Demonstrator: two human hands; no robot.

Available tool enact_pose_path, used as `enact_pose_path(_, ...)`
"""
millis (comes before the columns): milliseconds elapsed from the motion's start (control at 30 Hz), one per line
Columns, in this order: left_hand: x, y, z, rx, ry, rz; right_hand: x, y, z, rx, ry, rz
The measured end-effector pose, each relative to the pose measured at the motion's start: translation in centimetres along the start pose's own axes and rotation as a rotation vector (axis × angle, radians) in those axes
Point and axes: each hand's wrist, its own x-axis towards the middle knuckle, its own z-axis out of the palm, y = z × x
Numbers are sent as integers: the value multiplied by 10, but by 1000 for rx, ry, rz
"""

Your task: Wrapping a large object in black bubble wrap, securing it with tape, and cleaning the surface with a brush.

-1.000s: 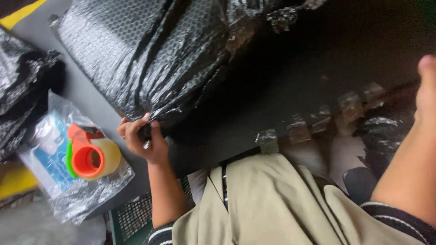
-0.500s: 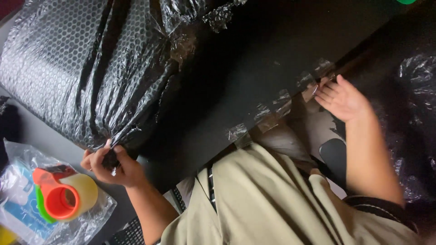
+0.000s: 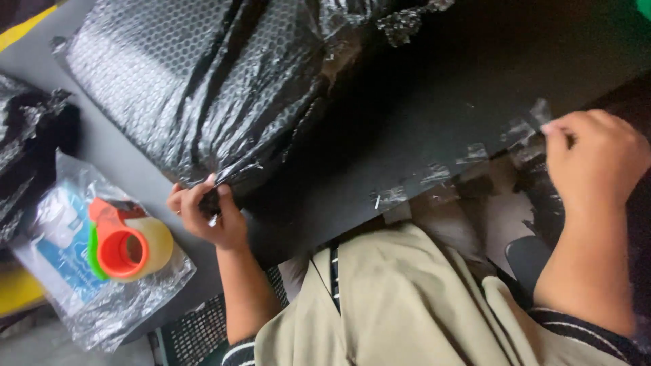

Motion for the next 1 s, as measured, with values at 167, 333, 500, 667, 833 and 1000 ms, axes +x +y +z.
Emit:
enact_pose_path(167, -1, -5, 0, -8, -22, 50, 77, -177, -98, 543, -205, -729)
enact_pose_path(333, 1, 0, -1, 13, -40, 21, 100, -261, -64, 685, -352, -1193)
enact_pose_path(500, -7, -16, -4, -30, -43, -37, 101, -330, 29, 619, -31, -1293)
enact_pose_path(667, -8, -18, -2, -66, -36, -26, 109, -366, 76, 547, 284, -1230)
enact_pose_path(833, -6, -15, -3, -80, -39, -30, 126, -377, 84, 508, 322, -1228)
enact_pose_path(1000, -6, -16, -1, -82, -31, -19, 135, -378, 73, 486, 264, -1241)
